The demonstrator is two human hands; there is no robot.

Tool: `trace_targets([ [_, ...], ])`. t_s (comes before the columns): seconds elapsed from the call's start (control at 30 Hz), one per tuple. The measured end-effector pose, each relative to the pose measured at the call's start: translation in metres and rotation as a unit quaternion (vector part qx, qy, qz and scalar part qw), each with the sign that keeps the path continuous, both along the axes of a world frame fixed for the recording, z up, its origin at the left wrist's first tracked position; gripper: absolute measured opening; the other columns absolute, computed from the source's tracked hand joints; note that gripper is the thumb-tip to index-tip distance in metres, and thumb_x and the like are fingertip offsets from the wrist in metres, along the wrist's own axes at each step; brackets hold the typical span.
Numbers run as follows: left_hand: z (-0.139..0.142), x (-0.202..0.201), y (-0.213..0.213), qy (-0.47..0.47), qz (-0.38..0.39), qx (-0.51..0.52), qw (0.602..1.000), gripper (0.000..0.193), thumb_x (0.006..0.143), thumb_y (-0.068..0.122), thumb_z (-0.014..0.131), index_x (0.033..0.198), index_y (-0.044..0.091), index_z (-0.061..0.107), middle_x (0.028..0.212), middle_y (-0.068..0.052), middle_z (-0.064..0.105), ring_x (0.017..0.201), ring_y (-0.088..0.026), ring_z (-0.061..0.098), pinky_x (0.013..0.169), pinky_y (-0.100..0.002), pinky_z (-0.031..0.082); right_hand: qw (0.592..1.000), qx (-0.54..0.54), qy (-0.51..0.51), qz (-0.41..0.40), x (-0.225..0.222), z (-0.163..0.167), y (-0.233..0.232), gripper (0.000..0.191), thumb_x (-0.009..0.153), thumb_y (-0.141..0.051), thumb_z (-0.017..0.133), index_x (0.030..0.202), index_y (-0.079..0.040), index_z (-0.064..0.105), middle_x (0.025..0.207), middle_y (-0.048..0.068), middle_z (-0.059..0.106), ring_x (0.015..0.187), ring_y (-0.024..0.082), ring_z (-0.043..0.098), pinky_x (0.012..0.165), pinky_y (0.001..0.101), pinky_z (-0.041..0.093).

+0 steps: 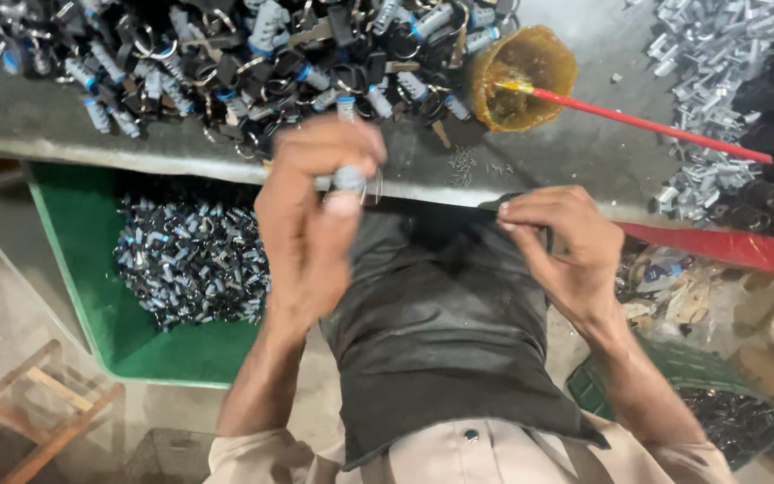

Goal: The person picks small metal lock components one at a time from a large pile on the workbench, dips a long-handled brush into a yellow bowl of liquid, and brushes the liquid onto each component. They then fit a small part onto the treated component and place it back on the bench, repeating the cycle.

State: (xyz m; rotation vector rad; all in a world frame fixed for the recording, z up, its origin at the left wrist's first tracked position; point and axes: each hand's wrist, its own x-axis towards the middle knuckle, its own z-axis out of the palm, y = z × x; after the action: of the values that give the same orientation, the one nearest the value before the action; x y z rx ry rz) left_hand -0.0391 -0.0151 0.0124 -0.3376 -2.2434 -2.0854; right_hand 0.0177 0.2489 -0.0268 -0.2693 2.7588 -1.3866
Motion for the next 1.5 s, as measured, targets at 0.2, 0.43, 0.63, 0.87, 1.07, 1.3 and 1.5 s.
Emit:
trace_targets([
  [0.2, -0.021, 0.057, 0.034, -0.415, -0.037, 0.4, 0.816, 0.031, 0.111, 0.015, 0.054, 0.139, 0.003, 0.056, 0.106, -0.004, 0.059, 0.098, -0.011, 0.056, 0.09, -0.03, 0.051, 0.928, -0.34, -0.106, -0.109, 0.008, 0.0, -0.03, 0.015, 0.099, 0.016, 0.068, 0.109, 0.005, 0.064, 0.115, 0.016, 0.068, 0.104, 0.017, 0.069, 0.094, 0.0298, 0.06],
  [0.43, -0.036, 0.076, 0.053, -0.414, 0.009, 0.465, 0.782, 0.032, 0.108, 0.015, 0.059, 0.138, 0.005, 0.051, 0.11, -0.002, 0.061, 0.098, -0.009, 0.056, 0.082, -0.028, 0.048, 0.907, -0.37, -0.16, -0.124, 0.01, 0.003, -0.051, 0.018, 0.093, 0.019, 0.069, 0.105, 0.006, 0.064, 0.116, 0.016, 0.065, 0.103, 0.017, 0.069, 0.092, 0.0303, 0.062],
  [0.63, -0.031, 0.073, 0.055, -0.377, -0.002, 0.413, 0.829, 0.028, 0.11, 0.018, 0.059, 0.135, 0.004, 0.055, 0.108, -0.002, 0.061, 0.093, -0.009, 0.054, 0.078, -0.026, 0.048, 0.926, -0.339, -0.13, -0.108, -0.001, 0.007, -0.056, 0.019, 0.089, 0.018, 0.072, 0.101, 0.005, 0.066, 0.119, 0.013, 0.061, 0.103, 0.015, 0.066, 0.092, 0.0277, 0.059],
  [0.87, -0.029, 0.076, 0.05, -0.436, -0.014, 0.416, 0.798, 0.03, 0.11, 0.022, 0.06, 0.135, 0.006, 0.057, 0.103, -0.001, 0.059, 0.084, -0.007, 0.053, 0.072, -0.023, 0.047, 0.873, -0.438, -0.188, -0.1, 0.009, -0.003, -0.049, 0.021, 0.091, 0.018, 0.07, 0.103, 0.002, 0.064, 0.123, 0.009, 0.054, 0.102, 0.014, 0.064, 0.094, 0.0274, 0.057],
  [1.07, -0.029, 0.073, 0.052, -0.442, -0.023, 0.444, 0.779, 0.032, 0.108, 0.023, 0.061, 0.136, 0.007, 0.058, 0.1, 0.0, 0.058, 0.082, -0.006, 0.053, 0.068, -0.021, 0.045, 0.899, -0.403, -0.132, -0.111, 0.012, -0.009, -0.053, 0.021, 0.092, 0.016, 0.072, 0.103, 0.001, 0.063, 0.121, 0.009, 0.054, 0.103, 0.013, 0.062, 0.092, 0.027, 0.057],
  [1.3, -0.029, 0.077, 0.052, -0.423, -0.025, 0.422, 0.801, 0.032, 0.109, 0.022, 0.062, 0.136, 0.005, 0.058, 0.103, 0.0, 0.06, 0.085, -0.006, 0.052, 0.07, -0.021, 0.045, 0.892, -0.413, -0.138, -0.119, 0.018, -0.013, -0.052, 0.019, 0.095, 0.014, 0.071, 0.103, 0.0, 0.061, 0.119, 0.008, 0.053, 0.102, 0.014, 0.063, 0.088, 0.0267, 0.058],
  [1.5, -0.028, 0.069, 0.04, -0.421, -0.075, 0.384, 0.819, 0.033, 0.109, 0.019, 0.062, 0.134, -0.003, 0.063, 0.122, -0.004, 0.068, 0.089, -0.006, 0.054, 0.073, -0.022, 0.046, 0.766, -0.583, -0.258, -0.083, 0.008, -0.01, -0.04, 0.046, 0.095, 0.001, 0.079, 0.13, -0.006, 0.048, 0.112, 0.008, 0.055, 0.102, 0.014, 0.059, 0.088, 0.027, 0.056],
])
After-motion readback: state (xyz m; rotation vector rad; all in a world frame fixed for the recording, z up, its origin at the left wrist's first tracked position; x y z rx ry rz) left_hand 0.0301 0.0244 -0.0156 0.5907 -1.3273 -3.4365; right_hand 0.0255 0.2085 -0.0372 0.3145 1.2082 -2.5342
